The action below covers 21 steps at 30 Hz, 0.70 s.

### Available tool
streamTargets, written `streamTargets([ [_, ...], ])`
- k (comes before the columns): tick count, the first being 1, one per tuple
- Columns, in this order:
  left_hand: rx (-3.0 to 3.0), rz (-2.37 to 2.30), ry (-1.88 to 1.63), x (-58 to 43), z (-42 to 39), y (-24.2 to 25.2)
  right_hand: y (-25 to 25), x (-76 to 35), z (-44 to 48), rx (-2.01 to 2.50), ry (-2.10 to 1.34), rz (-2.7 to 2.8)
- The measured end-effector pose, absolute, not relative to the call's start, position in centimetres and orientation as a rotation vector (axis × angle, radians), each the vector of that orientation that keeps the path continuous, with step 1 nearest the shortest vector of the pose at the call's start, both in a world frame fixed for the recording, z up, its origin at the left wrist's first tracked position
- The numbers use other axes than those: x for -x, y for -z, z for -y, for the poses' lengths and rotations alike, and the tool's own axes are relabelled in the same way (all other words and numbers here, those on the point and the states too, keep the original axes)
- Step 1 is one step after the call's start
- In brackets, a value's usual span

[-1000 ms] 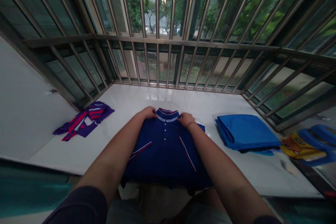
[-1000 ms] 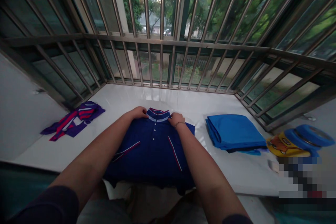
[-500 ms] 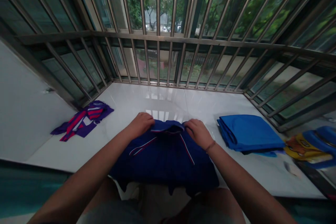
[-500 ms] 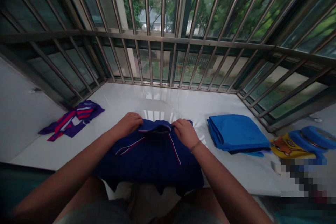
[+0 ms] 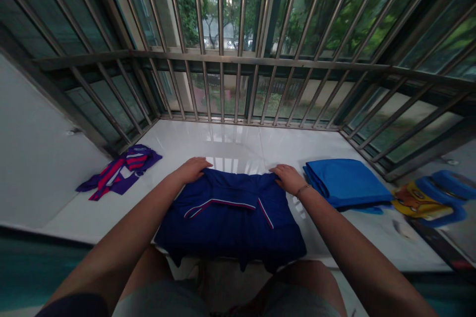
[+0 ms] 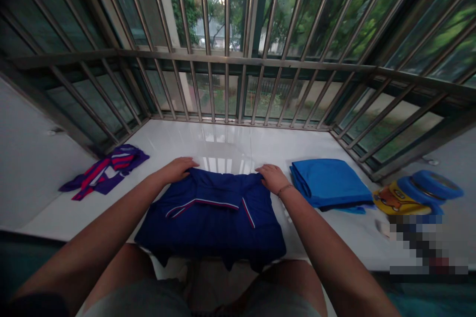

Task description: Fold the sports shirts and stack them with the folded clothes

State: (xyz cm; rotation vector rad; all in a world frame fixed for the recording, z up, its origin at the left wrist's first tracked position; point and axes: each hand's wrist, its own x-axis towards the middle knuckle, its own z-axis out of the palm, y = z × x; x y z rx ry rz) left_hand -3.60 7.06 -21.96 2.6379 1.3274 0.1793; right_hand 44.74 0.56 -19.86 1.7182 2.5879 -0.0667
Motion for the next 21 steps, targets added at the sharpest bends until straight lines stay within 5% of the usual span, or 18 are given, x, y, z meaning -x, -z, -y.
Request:
streamTargets([
  [21, -1.754, -1.741, -0.168, 8.3, -9.8, 21.7, 22.1, -49.3, -3.5, -2.327, 0.611, -2.151],
])
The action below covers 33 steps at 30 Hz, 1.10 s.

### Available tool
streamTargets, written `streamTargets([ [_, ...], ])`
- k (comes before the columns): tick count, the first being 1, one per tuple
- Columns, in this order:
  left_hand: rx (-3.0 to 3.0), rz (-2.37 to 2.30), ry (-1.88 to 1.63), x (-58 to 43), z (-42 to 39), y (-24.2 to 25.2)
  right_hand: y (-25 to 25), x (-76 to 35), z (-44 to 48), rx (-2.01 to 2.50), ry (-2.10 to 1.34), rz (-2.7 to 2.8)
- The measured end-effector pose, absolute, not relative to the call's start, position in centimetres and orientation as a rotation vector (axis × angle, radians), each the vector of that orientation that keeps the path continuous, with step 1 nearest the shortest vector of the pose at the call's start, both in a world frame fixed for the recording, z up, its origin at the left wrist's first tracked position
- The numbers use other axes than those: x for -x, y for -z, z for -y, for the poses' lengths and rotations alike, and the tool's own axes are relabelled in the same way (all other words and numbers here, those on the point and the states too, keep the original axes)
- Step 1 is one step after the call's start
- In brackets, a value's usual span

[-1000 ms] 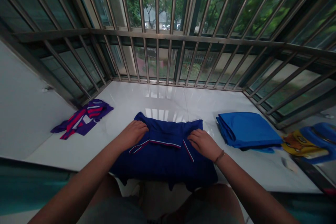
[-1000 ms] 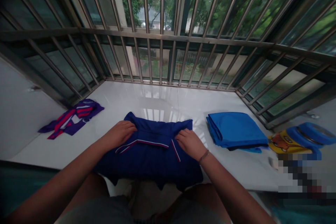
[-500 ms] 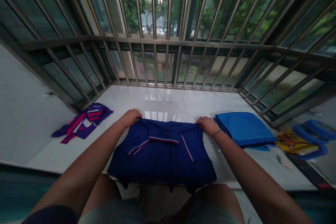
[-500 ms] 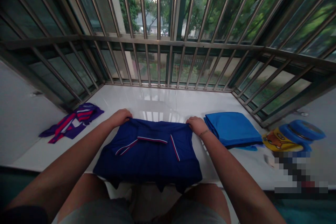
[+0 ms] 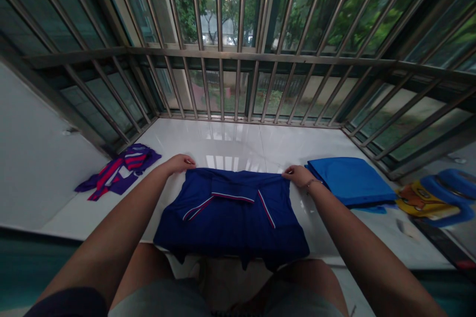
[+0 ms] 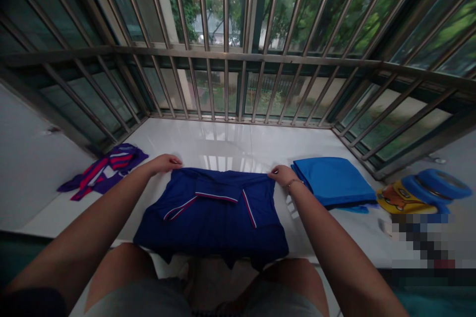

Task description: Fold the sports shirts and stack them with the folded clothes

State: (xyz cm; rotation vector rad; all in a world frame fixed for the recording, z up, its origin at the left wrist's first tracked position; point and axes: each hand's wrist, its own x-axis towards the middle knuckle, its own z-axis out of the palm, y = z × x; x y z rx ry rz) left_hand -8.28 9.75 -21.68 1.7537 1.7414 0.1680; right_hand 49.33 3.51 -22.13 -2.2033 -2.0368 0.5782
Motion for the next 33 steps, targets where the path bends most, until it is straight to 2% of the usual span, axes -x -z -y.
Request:
streamTargets([
  [7, -1.588, -1.742, -0.144, 7.1, -11.0, 19.5, 21.2, -49.8, -5.6, 2.206, -0.645, 1.982],
  [15, -1.629, -1.858, -0.651, 4.9, -15.2, 14.1, 16.9, -48.8, -11.2, 2.118, -0.304, 1.671],
  [19, -1.631, -1.861, -0.912, 4.6, -14.3, 11.6, 13.8, -48.9, -11.3, 2.016, -0.179, 1.542],
  [24, -1.709, -1.697, -1.111, 6.5, -6.0, 12.0, 13.4, -49.8, -2.5, 1.806, -0.303, 1.411],
  [29, -1.678, -1.596, -0.858, 9.7, 6.2, 18.5, 19.9, -50.2, 12.4, 1.823, -0.449, 1.388],
  [33, -1.632, -1.672, -0.644, 10.7, 12.0, 23.0, 24.0, -49.8, 19.8, 1.926, -0.490, 1.513],
])
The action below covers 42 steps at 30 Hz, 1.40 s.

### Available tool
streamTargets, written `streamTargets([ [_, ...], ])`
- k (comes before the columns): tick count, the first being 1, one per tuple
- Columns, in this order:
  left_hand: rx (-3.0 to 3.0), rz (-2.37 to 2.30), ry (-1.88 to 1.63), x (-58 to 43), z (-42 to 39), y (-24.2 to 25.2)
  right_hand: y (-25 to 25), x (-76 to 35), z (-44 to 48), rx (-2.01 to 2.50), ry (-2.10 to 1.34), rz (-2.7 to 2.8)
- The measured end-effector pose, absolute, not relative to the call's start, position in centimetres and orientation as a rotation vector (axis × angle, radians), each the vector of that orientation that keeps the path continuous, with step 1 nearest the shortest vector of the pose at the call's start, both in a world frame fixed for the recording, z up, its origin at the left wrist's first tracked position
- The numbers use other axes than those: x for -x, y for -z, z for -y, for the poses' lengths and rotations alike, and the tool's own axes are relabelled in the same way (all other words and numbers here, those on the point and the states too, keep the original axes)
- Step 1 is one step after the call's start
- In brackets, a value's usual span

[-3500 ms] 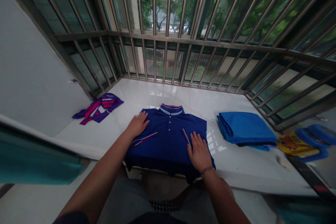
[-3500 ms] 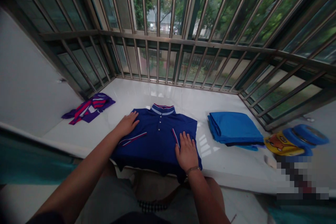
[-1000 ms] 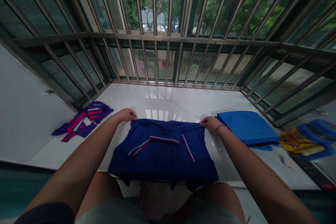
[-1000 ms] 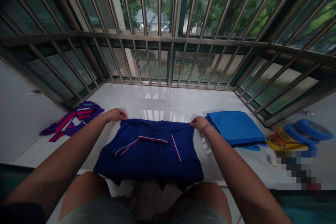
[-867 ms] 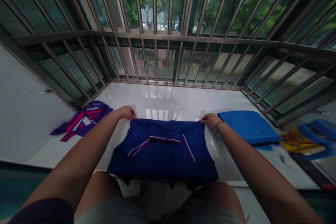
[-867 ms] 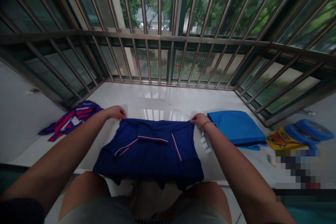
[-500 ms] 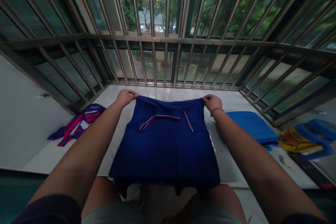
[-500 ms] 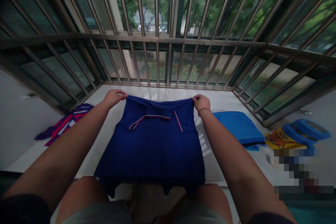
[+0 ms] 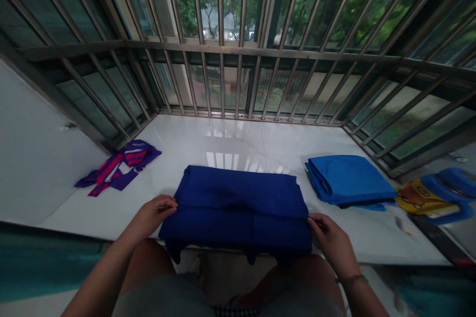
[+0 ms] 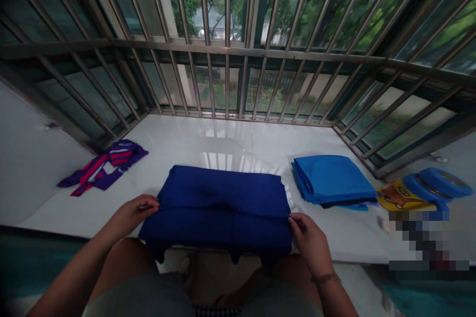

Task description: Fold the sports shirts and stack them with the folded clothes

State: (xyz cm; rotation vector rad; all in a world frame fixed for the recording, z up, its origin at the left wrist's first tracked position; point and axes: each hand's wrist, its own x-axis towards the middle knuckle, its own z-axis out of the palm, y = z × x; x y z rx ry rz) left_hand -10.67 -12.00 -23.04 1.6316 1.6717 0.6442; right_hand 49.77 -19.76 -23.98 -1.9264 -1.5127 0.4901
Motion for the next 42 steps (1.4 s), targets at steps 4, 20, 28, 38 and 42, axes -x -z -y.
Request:
streamTargets([
  [4, -1.677, -1.809, -0.589, 10.0, 12.5, 23.3, 24.1, -49.5, 20.8, 1.955, -0.379, 1.672],
  [20, -1.941, -1.955, -0.381, 5.5, 6.6, 23.3, 22.1, -48.7, 16.2, 2.292, -0.431, 1.724],
  [28, -2.125, -1.950, -0.170, 6.9, 3.7, 21.7, 20.4, -49.8, 14.3, 2.367, -0.346, 1.899],
  [38, -2.249, -1.639, 0.112, 3.4, -5.2, 19.9, 20.6, -46.3, 5.0, 2.047, -0.295, 2.414],
  [42, -2.233, -1.653, 0.131, 3.1, -8.0, 19.3, 20.1, -46.8, 1.2, 2.062, -0.319, 2.384],
])
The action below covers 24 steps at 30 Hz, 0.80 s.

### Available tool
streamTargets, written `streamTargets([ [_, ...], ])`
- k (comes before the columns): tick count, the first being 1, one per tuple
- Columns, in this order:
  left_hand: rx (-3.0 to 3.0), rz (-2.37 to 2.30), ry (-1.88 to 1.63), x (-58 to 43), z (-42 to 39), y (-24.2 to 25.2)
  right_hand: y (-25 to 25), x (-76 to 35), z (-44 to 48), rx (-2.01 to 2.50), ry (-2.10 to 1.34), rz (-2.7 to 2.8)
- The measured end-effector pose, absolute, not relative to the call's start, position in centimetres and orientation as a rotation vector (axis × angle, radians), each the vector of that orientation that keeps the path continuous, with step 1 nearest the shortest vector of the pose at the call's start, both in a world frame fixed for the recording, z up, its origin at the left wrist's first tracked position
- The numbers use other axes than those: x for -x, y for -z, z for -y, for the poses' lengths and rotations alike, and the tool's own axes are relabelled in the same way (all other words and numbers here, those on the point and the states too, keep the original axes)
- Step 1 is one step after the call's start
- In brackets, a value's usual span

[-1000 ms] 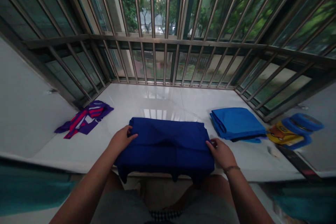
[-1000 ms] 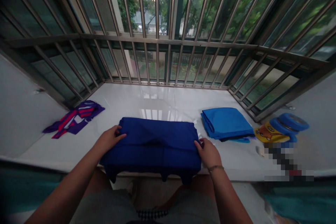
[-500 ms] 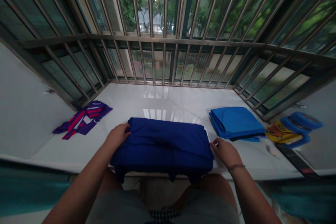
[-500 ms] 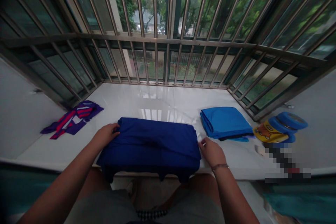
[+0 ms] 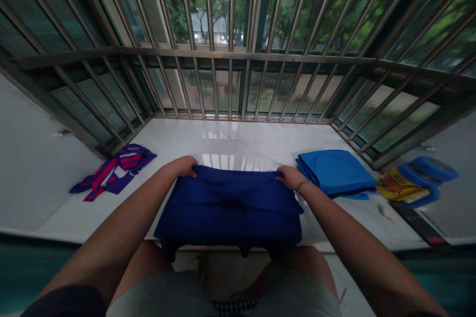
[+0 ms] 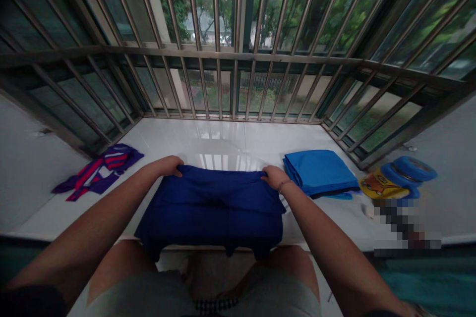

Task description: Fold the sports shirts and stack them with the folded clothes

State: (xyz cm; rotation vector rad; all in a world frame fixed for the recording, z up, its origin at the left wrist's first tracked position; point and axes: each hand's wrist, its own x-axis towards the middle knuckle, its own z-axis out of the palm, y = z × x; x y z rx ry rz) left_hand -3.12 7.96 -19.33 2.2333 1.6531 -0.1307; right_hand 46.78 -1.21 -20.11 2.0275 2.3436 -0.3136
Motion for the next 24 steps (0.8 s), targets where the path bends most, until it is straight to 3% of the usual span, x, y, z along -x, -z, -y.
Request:
streamTargets([
  [7, -2.280, -2.002, -0.360, 1.2, -9.7, 17.0, 16.4, -45.3, -3.5, -2.411, -0.079, -2.348],
  [12, -2.380, -1.794, -0.553, 1.0, -2.7, 18.4, 16.2, -43.7, 1.8, -2.335, -0.092, -2.602],
  [15, -2.342, -1.681, -0.509, 2.7, 5.2, 20.6, 18.2, -43.9, 9.3, -2.162, 0.122, -2.673],
  [20, -1.854, -2.157, -0.220, 6.9, 17.9, 23.8, 23.9, -46.0, 23.6, -2.500, 0.350, -2.398],
  [24, -1.747, -2.249, -0.100, 8.3, 23.3, 25.6, 29.1, -47.0, 31.1, -2.607, 0.339, -2.342],
])
